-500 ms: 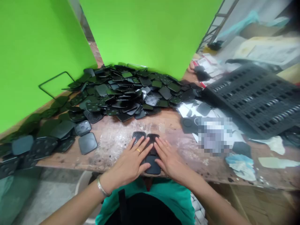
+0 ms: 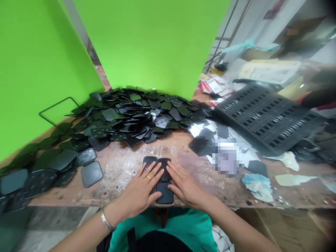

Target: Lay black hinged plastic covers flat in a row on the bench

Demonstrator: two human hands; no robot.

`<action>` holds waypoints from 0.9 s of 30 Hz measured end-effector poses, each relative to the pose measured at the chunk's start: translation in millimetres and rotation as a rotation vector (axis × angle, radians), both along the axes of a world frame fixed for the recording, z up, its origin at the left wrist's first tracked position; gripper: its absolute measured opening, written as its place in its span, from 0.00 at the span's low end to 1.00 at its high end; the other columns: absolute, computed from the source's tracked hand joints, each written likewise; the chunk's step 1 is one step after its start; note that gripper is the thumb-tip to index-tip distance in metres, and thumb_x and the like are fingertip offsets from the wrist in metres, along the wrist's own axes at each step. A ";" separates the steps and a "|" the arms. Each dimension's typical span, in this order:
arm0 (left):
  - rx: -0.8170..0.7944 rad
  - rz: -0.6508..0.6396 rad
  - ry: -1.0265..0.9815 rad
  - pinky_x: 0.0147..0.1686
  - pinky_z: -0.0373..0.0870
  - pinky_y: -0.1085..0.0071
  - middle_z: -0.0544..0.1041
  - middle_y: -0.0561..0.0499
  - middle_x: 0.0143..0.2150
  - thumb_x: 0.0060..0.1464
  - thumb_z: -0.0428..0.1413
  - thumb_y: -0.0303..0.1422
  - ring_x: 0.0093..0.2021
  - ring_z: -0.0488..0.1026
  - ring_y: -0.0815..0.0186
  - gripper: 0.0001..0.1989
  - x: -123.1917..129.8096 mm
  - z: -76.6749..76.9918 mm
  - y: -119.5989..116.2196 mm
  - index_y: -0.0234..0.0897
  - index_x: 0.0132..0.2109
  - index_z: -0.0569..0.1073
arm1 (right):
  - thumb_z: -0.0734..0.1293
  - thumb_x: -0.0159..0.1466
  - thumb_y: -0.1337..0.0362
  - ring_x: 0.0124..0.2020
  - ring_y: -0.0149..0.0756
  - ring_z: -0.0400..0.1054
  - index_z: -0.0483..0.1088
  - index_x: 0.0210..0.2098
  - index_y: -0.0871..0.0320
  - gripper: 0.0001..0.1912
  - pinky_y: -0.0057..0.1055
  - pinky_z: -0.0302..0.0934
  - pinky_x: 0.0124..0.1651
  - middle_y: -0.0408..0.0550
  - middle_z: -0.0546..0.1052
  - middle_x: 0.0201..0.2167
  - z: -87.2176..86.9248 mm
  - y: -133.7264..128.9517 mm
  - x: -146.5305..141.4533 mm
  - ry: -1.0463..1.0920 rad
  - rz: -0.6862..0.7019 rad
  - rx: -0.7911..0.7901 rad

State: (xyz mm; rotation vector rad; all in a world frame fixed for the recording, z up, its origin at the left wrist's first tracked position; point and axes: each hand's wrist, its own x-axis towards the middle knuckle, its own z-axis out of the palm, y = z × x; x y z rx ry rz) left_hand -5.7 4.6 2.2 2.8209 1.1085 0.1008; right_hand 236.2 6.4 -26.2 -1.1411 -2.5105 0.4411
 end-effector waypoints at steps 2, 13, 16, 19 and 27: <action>0.010 0.010 0.005 0.68 0.51 0.46 0.48 0.45 0.74 0.67 0.46 0.44 0.73 0.46 0.51 0.34 0.6 0.3 0.8 0.40 0.73 0.43 | 0.59 0.70 0.61 0.71 0.46 0.49 0.52 0.70 0.62 0.30 0.49 0.57 0.67 0.60 0.57 0.69 6.2 5.0 9.9 0.073 -0.050 0.009; 0.079 0.172 -0.130 0.68 0.54 0.48 0.46 0.45 0.75 0.68 0.45 0.39 0.73 0.45 0.51 0.31 -0.5 5.7 -5.2 0.45 0.73 0.44 | 0.56 0.60 0.79 0.67 0.57 0.53 0.68 0.61 0.59 0.31 0.54 0.56 0.60 0.56 0.66 0.65 22.7 85.8 91.3 -0.290 -0.420 0.165; 0.074 0.177 -0.152 0.68 0.53 0.48 0.48 0.45 0.74 0.68 0.45 0.39 0.73 0.45 0.51 0.29 0.5 3.5 -7.4 0.43 0.72 0.48 | 0.57 0.59 0.80 0.68 0.55 0.51 0.69 0.60 0.55 0.32 0.51 0.50 0.61 0.52 0.70 0.62 35.8 110.7 102.0 -0.465 -0.200 0.144; 0.056 0.156 -0.156 0.68 0.54 0.47 0.51 0.45 0.73 0.69 0.45 0.40 0.73 0.45 0.52 0.26 6.9 5.5 -10.3 0.40 0.70 0.54 | 0.59 0.60 0.79 0.57 0.51 0.62 0.72 0.53 0.59 0.25 0.44 0.51 0.56 0.57 0.76 0.50 50.2 121.8 100.3 -0.571 -0.096 0.192; -0.055 0.117 -0.053 0.66 0.57 0.44 0.54 0.41 0.72 0.65 0.52 0.40 0.72 0.48 0.49 0.27 29.3 5.2 -16.5 0.39 0.68 0.59 | 0.62 0.63 0.71 0.34 0.39 0.69 0.68 0.34 0.58 0.05 0.31 0.55 0.36 0.51 0.75 0.32 80.2 68.1 64.8 -0.314 -0.309 -0.032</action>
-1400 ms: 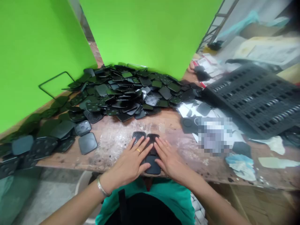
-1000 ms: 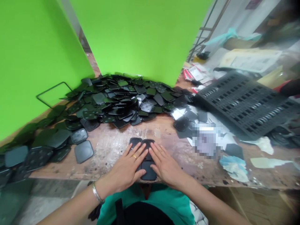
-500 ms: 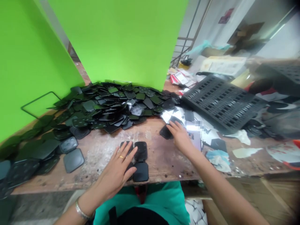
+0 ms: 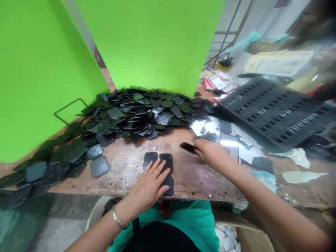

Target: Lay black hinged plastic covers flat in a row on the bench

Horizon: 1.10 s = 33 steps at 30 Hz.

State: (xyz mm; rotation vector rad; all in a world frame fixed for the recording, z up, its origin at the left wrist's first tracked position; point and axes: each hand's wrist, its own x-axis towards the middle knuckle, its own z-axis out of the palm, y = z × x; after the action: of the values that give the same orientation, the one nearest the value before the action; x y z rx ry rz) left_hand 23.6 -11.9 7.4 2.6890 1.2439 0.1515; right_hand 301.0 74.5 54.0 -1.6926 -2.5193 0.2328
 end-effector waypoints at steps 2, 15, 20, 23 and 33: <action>-0.010 0.012 0.000 0.66 0.56 0.44 0.54 0.41 0.72 0.63 0.55 0.39 0.72 0.48 0.48 0.29 1.2 -4.9 0.0 0.40 0.68 0.58 | 0.62 0.62 0.69 0.29 0.35 0.70 0.65 0.35 0.56 0.03 0.29 0.57 0.33 0.45 0.74 0.30 -2.6 -16.5 -6.7 0.280 -0.119 -0.155; -0.174 0.067 -0.069 0.69 0.49 0.46 0.50 0.40 0.73 0.62 0.56 0.42 0.73 0.43 0.49 0.33 4.3 7.1 -10.6 0.39 0.69 0.57 | 0.63 0.56 0.56 0.16 0.39 0.67 0.66 0.47 0.57 0.21 0.29 0.53 0.22 0.36 0.66 0.14 -73.4 -41.4 -32.3 0.459 -0.326 -0.274; -0.063 0.237 -0.150 0.69 0.51 0.49 0.51 0.38 0.73 0.63 0.55 0.41 0.73 0.45 0.52 0.35 -37.2 10.1 -2.2 0.40 0.71 0.51 | 0.62 0.58 0.50 0.21 0.44 0.69 0.68 0.48 0.58 0.24 0.31 0.52 0.24 0.42 0.71 0.17 -66.0 -48.4 -28.5 0.279 -0.296 -0.156; 0.126 0.561 -0.075 0.66 0.55 0.47 0.58 0.32 0.69 0.64 0.53 0.39 0.71 0.53 0.46 0.28 -90.0 6.2 5.8 0.33 0.67 0.60 | 0.60 0.59 0.49 0.21 0.42 0.70 0.70 0.46 0.58 0.24 0.31 0.55 0.26 0.44 0.73 0.19 -56.3 -53.6 -26.3 0.347 -0.317 -0.129; 0.258 0.720 0.157 0.61 0.62 0.47 0.61 0.26 0.66 0.66 0.46 0.41 0.67 0.60 0.40 0.28 -161.2 -22.0 0.3 0.27 0.65 0.61 | 0.60 0.62 0.54 0.23 0.38 0.71 0.74 0.36 0.57 0.16 0.30 0.59 0.29 0.45 0.76 0.21 -55.0 -61.9 -39.1 0.537 -0.362 -0.048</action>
State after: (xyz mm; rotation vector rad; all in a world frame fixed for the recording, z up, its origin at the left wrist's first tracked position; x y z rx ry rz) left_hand -137.6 -11.6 -14.6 2.3335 2.3340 0.2034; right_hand 261.9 12.6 -1.0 -1.7684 -1.8103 0.6212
